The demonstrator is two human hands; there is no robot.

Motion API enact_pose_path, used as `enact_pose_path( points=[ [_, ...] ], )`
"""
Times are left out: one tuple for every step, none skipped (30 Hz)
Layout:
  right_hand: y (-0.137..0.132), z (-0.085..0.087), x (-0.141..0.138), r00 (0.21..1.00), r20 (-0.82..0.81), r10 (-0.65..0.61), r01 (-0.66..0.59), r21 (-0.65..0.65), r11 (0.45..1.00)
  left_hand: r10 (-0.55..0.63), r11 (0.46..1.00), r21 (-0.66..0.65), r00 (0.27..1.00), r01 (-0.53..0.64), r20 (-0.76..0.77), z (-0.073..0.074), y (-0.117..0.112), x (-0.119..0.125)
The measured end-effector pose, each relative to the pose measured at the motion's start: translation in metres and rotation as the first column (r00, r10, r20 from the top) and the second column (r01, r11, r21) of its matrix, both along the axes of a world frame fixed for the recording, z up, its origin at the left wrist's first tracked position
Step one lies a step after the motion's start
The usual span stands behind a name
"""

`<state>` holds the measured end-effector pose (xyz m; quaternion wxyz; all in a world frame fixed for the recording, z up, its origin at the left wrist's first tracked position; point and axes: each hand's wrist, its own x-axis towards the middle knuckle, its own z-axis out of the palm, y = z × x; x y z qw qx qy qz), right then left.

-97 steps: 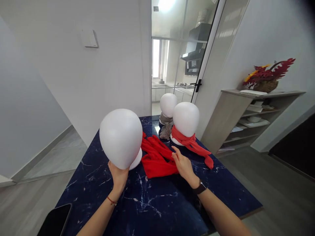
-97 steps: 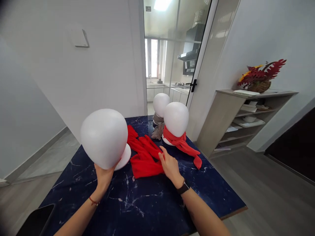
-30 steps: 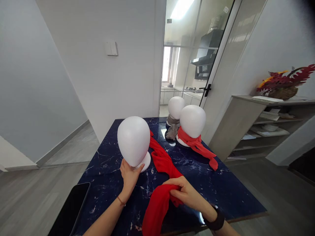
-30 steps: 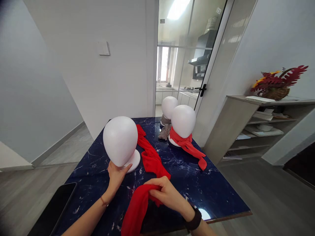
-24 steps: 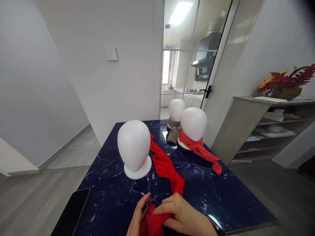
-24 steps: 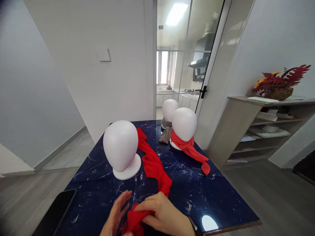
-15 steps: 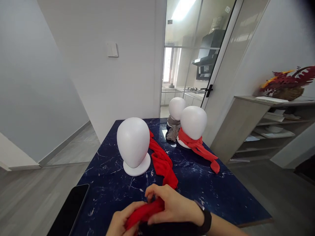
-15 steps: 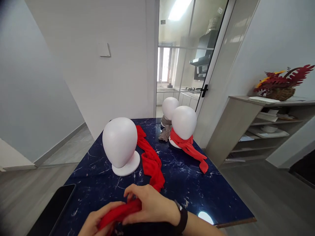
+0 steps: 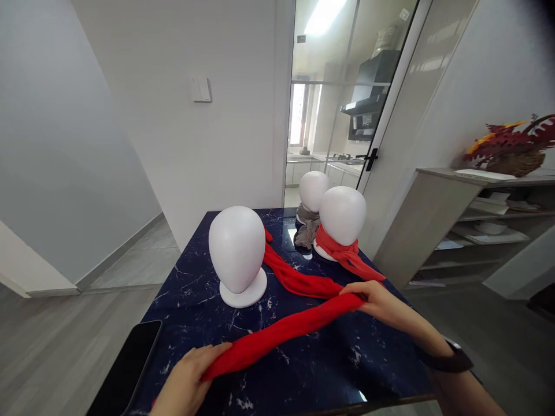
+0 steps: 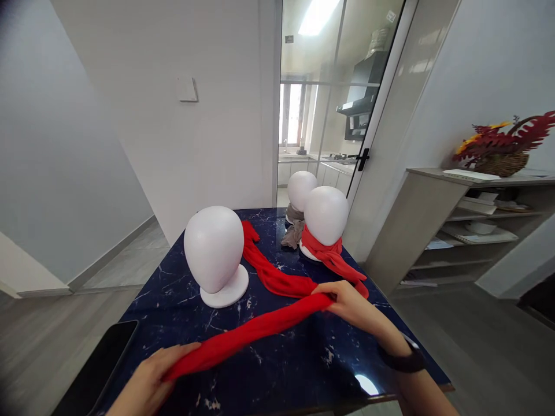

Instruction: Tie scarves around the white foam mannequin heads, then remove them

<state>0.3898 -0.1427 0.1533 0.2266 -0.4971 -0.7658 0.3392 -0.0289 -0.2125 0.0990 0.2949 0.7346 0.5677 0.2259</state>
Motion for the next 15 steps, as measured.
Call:
enact_pose_path(
  points=[
    [-0.006, 0.007, -0.003, 0.99, -0.124, 0.062, -0.064, -0.008, 0.998, -0.005, 1.0, 0.006, 0.999, 0.005, -0.05, -0.003, -0.001, 0.011],
    [-0.013, 0.012, -0.009, 0.967, -0.224, 0.123, -0.126, 0.003, 0.992, -0.019, 1.0, 0.024, 0.998, 0.021, -0.059, -0.005, -0.003, 0.023],
    [-0.019, 0.016, -0.019, 0.942, -0.286, 0.177, -0.175, 0.03, 0.984, -0.042, 0.998, 0.045, 0.999, 0.043, -0.029, -0.004, -0.006, 0.036],
    [-0.024, 0.017, -0.031, 0.923, -0.311, 0.228, -0.217, 0.069, 0.974, -0.078, 0.995, 0.059, 0.996, 0.076, 0.039, -0.001, -0.009, 0.048],
    [-0.029, 0.017, -0.045, 0.909, -0.31, 0.28, -0.258, 0.11, 0.96, -0.117, 0.992, 0.07, 0.984, 0.109, 0.131, 0.003, -0.012, 0.06],
    [-0.034, 0.016, -0.06, 0.894, -0.297, 0.335, -0.306, 0.142, 0.942, -0.141, 0.989, 0.063, 0.966, 0.131, 0.218, 0.009, -0.015, 0.071],
    [-0.037, 0.013, -0.076, 0.878, -0.289, 0.381, -0.349, 0.159, 0.924, -0.157, 0.988, 0.033, 0.944, 0.154, 0.291, 0.014, -0.017, 0.081],
    [-0.041, 0.009, -0.091, 0.865, -0.299, 0.403, -0.371, 0.161, 0.915, -0.172, 0.981, -0.021, 0.918, 0.192, 0.357, 0.019, -0.018, 0.09],
    [-0.045, 0.003, -0.105, 0.857, -0.328, 0.398, -0.369, 0.151, 0.917, -0.189, 0.965, -0.087, 0.89, 0.245, 0.415, 0.023, -0.018, 0.097],
    [-0.048, -0.004, -0.118, 0.854, -0.364, 0.373, -0.349, 0.134, 0.928, -0.206, 0.94, -0.149, 0.861, 0.305, 0.465, 0.025, -0.017, 0.102],
    [-0.052, -0.011, -0.129, 0.853, -0.396, 0.339, -0.321, 0.114, 0.94, -0.223, 0.911, -0.197, 0.834, 0.363, 0.505, 0.026, -0.016, 0.105],
    [-0.055, -0.018, -0.138, 0.855, -0.418, 0.308, -0.296, 0.096, 0.95, -0.237, 0.884, -0.228, 0.811, 0.409, 0.536, 0.025, -0.015, 0.106],
    [-0.058, -0.024, -0.145, 0.854, -0.432, 0.289, -0.28, 0.086, 0.956, -0.248, 0.865, -0.241, 0.793, 0.44, 0.556, 0.023, -0.014, 0.106],
    [-0.06, -0.03, -0.15, 0.852, -0.438, 0.285, -0.278, 0.082, 0.957, -0.255, 0.856, -0.243, 0.783, 0.455, 0.567, 0.021, -0.013, 0.105],
    [-0.061, -0.035, -0.153, 0.849, -0.444, 0.286, -0.28, 0.081, 0.957, -0.257, 0.855, -0.24, 0.776, 0.461, 0.575, 0.018, -0.013, 0.103]
  ],
)
